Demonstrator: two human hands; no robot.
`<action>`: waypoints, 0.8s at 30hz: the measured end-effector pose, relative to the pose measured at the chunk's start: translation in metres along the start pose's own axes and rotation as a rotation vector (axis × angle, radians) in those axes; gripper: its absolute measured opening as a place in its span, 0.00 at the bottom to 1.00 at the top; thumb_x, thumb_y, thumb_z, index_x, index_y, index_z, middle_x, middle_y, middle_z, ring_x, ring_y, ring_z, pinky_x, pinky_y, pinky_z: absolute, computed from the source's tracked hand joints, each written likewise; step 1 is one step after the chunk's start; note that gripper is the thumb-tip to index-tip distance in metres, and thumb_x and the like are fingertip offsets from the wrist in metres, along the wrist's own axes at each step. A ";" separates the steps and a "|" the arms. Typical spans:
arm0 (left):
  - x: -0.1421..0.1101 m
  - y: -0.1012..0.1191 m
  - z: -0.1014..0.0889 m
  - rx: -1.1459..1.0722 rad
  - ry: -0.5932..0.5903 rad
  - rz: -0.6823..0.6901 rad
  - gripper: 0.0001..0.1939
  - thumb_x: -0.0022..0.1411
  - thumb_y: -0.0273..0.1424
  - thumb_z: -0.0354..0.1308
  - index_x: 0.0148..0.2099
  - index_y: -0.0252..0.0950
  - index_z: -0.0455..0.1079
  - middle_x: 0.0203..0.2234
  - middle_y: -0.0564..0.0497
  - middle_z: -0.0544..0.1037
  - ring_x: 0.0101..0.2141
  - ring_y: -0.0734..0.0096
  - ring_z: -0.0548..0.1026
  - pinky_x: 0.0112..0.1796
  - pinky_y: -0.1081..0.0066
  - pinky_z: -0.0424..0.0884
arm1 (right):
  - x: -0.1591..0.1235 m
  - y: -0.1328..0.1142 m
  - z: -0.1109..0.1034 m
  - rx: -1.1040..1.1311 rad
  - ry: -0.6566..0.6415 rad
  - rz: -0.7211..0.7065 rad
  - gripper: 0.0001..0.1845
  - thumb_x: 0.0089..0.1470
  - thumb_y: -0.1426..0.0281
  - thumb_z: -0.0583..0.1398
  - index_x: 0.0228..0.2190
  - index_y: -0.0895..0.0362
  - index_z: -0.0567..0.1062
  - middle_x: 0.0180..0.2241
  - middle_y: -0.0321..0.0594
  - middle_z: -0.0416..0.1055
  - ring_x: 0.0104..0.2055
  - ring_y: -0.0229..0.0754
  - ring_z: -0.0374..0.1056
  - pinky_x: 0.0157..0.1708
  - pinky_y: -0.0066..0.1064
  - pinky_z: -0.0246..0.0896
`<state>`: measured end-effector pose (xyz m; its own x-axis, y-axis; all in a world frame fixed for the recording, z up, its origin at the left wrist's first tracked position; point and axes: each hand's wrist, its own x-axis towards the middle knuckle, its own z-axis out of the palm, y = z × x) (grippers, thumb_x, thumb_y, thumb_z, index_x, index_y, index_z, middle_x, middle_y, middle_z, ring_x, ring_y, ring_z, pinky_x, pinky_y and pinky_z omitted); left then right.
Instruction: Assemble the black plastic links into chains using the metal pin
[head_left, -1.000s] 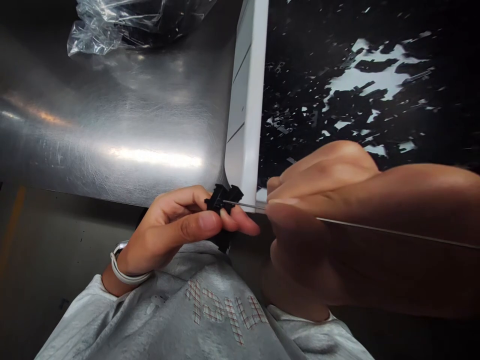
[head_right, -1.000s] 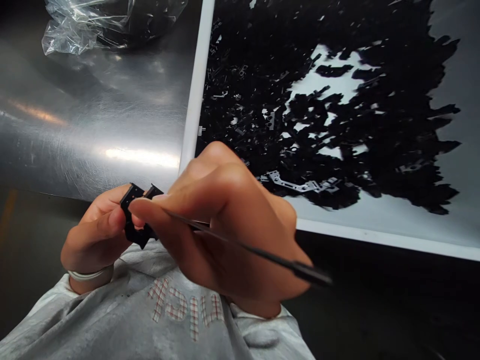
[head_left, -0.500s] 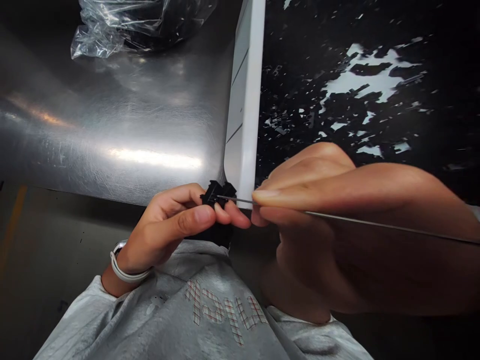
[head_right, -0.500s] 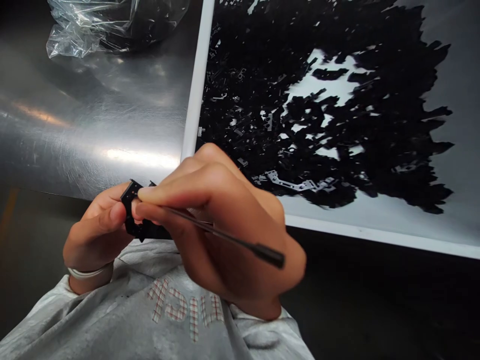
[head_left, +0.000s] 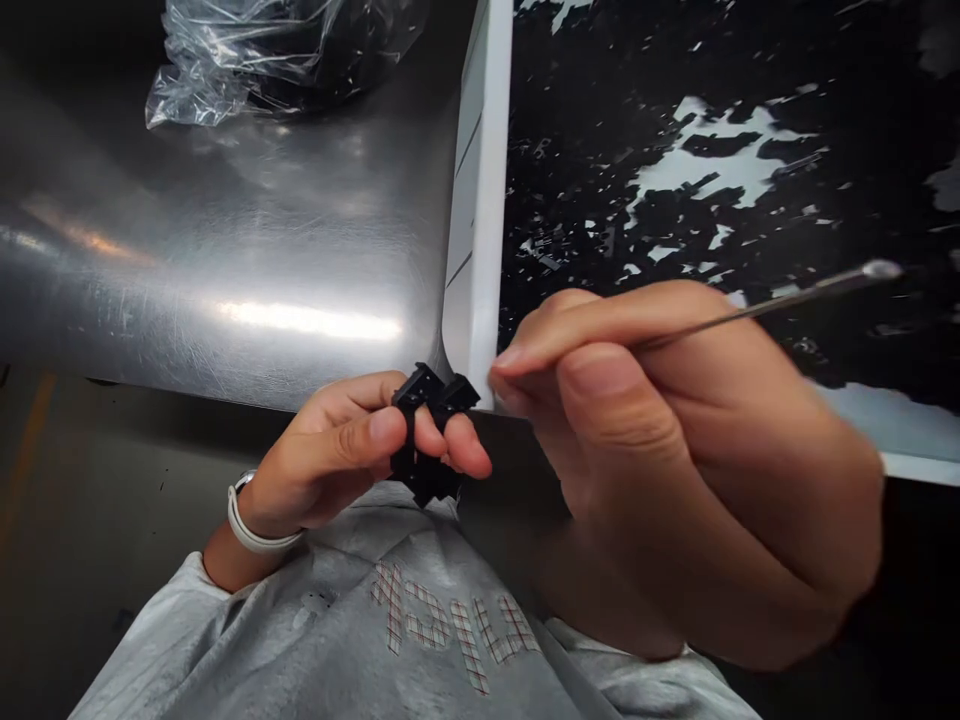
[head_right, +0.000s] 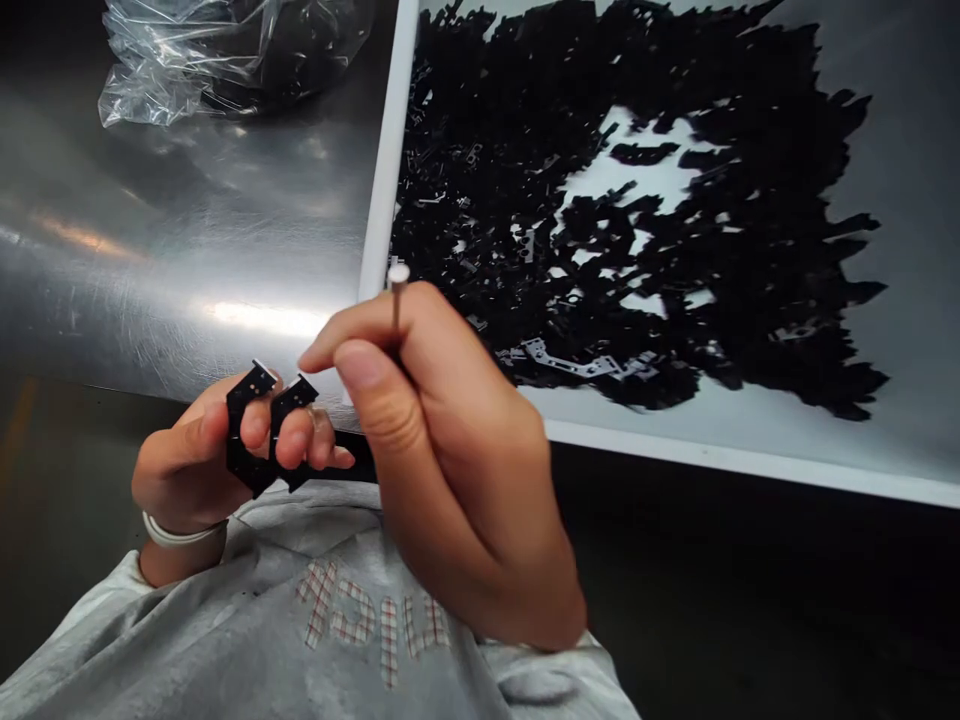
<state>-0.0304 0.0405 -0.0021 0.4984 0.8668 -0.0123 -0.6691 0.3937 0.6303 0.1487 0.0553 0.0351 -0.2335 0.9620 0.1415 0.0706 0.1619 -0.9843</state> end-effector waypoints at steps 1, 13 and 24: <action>0.000 -0.001 -0.001 0.006 -0.023 0.001 0.13 0.73 0.39 0.57 0.43 0.42 0.82 0.37 0.51 0.84 0.43 0.69 0.81 0.48 0.69 0.76 | 0.003 -0.005 0.002 0.045 -0.036 -0.028 0.10 0.73 0.67 0.54 0.39 0.48 0.73 0.31 0.34 0.72 0.30 0.38 0.75 0.30 0.31 0.73; 0.007 0.002 0.001 0.139 -0.103 -0.166 0.19 0.66 0.48 0.61 0.33 0.38 0.73 0.29 0.46 0.79 0.34 0.61 0.80 0.38 0.64 0.74 | 0.017 -0.017 -0.016 0.207 -0.352 0.135 0.11 0.63 0.79 0.63 0.32 0.52 0.76 0.27 0.31 0.77 0.27 0.34 0.76 0.25 0.22 0.72; 0.008 -0.002 0.002 0.138 -0.068 -0.165 0.20 0.64 0.49 0.63 0.31 0.37 0.73 0.26 0.48 0.76 0.31 0.64 0.76 0.36 0.66 0.71 | 0.016 -0.016 -0.014 0.284 -0.326 0.213 0.13 0.58 0.81 0.66 0.28 0.53 0.73 0.26 0.28 0.76 0.26 0.31 0.74 0.25 0.16 0.71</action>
<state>-0.0241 0.0460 -0.0020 0.6339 0.7697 -0.0753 -0.4956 0.4790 0.7246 0.1575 0.0711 0.0546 -0.5380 0.8407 -0.0621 -0.1071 -0.1413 -0.9842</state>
